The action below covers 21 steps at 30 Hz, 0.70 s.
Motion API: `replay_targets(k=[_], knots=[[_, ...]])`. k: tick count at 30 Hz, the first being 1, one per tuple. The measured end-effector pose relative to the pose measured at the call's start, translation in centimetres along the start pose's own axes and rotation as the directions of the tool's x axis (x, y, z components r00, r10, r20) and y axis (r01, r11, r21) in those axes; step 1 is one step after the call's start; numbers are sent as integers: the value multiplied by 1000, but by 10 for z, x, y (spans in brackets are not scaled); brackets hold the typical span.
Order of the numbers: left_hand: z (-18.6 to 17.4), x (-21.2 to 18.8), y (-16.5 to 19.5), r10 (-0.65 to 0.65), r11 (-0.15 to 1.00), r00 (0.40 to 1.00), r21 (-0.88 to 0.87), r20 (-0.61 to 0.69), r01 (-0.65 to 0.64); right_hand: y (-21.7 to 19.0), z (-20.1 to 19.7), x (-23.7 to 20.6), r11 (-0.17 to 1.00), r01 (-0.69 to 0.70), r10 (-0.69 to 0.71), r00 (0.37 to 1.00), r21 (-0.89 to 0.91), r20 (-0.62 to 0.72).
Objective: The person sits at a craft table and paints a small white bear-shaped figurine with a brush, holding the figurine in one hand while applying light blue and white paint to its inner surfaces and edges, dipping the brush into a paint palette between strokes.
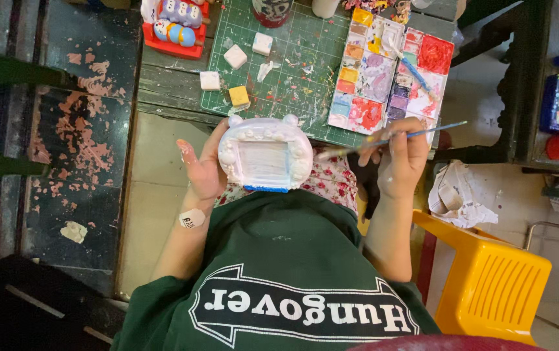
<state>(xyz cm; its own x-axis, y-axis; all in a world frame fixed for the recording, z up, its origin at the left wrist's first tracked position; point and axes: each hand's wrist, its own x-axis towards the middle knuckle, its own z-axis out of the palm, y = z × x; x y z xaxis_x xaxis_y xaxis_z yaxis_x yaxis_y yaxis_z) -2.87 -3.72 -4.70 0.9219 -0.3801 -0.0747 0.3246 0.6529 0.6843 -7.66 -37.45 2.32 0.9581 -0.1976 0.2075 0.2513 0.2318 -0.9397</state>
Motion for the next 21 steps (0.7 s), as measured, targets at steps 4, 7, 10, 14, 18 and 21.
replay_targets(k=[4,7,10,14,18,21], knots=[[0,0,0,-1,1000,1000,9,-10,1,-1,1,-5,993,-15,27,995,-117,99],[0,0,0,1,1000,1000,10,13,-1,0,3,-2,997,27,-21,997,-75,75],[0,-1,0,1,1000,1000,20,18,-1,-1,3,-1,997,43,-46,997,-60,-57],[1,-2,1,7,1000,1000,26,22,-7,-4,1,-4,998,39,-36,997,-49,61],[1,-1,1,12,1000,998,23,63,-14,-2,2,-2,995,21,-12,995,-100,95],[0,-1,1,18,999,1000,34,24,-19,1,2,5,998,30,-32,999,-59,-36]])
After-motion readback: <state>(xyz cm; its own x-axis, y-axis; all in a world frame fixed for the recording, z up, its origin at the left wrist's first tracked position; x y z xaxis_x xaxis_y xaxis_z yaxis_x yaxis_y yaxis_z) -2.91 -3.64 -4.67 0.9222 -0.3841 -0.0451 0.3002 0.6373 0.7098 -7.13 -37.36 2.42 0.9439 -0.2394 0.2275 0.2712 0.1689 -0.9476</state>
